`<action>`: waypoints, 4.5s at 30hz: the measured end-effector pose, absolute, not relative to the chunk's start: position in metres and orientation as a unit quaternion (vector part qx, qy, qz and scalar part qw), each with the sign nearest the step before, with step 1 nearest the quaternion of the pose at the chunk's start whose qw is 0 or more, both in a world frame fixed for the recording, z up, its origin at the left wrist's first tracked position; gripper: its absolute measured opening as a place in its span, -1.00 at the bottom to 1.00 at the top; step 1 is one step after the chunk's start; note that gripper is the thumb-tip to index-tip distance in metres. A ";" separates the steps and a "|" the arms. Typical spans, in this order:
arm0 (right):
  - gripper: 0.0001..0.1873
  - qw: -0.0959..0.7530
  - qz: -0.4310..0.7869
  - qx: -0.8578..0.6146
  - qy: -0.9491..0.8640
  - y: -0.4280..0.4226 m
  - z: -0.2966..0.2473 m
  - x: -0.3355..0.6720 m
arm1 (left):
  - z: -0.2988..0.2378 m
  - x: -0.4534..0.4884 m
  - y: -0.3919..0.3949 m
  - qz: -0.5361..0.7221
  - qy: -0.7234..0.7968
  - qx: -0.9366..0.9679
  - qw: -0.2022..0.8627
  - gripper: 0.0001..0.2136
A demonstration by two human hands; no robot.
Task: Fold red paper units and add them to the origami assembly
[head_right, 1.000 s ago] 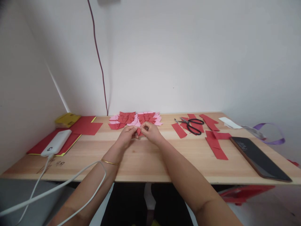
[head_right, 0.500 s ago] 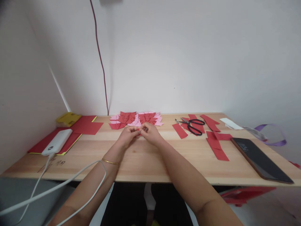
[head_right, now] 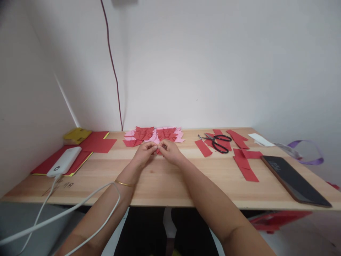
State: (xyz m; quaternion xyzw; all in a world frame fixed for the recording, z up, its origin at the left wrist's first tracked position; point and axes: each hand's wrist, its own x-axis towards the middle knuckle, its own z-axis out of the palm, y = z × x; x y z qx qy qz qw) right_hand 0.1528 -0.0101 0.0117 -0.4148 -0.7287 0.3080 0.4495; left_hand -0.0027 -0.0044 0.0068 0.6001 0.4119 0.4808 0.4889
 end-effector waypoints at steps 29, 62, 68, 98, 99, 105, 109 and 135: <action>-0.64 0.511 0.417 -0.420 -0.623 -0.004 0.010 0.154 | 0.009 0.001 -0.008 0.502 0.411 0.516 0.559 -0.70; -0.65 0.459 0.329 -0.448 -0.693 -0.006 0.013 0.156 | 0.007 0.003 -0.010 0.447 0.455 0.585 0.501 -0.73; -0.74 0.443 0.332 -0.432 -0.712 -0.006 0.015 0.158 | 0.007 0.003 -0.008 0.483 0.438 0.549 0.523 -0.71; -0.80 0.450 0.368 -0.360 -0.729 -0.002 0.003 0.156 | 0.006 -0.002 -0.004 0.493 0.388 0.433 0.648 -0.79; -0.80 0.450 0.369 -0.361 -0.729 -0.002 0.003 0.156 | 0.007 -0.002 -0.004 0.492 0.386 0.432 0.650 -0.80; -0.84 0.454 0.372 -0.365 -0.722 -0.002 0.006 0.158 | 0.007 -0.005 -0.004 0.488 0.374 0.433 0.659 -0.82; -0.86 0.456 0.363 -0.366 -0.725 -0.002 0.009 0.160 | 0.008 -0.006 -0.004 0.490 0.367 0.437 0.659 -0.83; -0.74 0.475 0.396 -0.392 -0.681 0.000 0.006 0.159 | 0.007 -0.003 -0.003 0.530 0.416 0.567 0.474 -0.89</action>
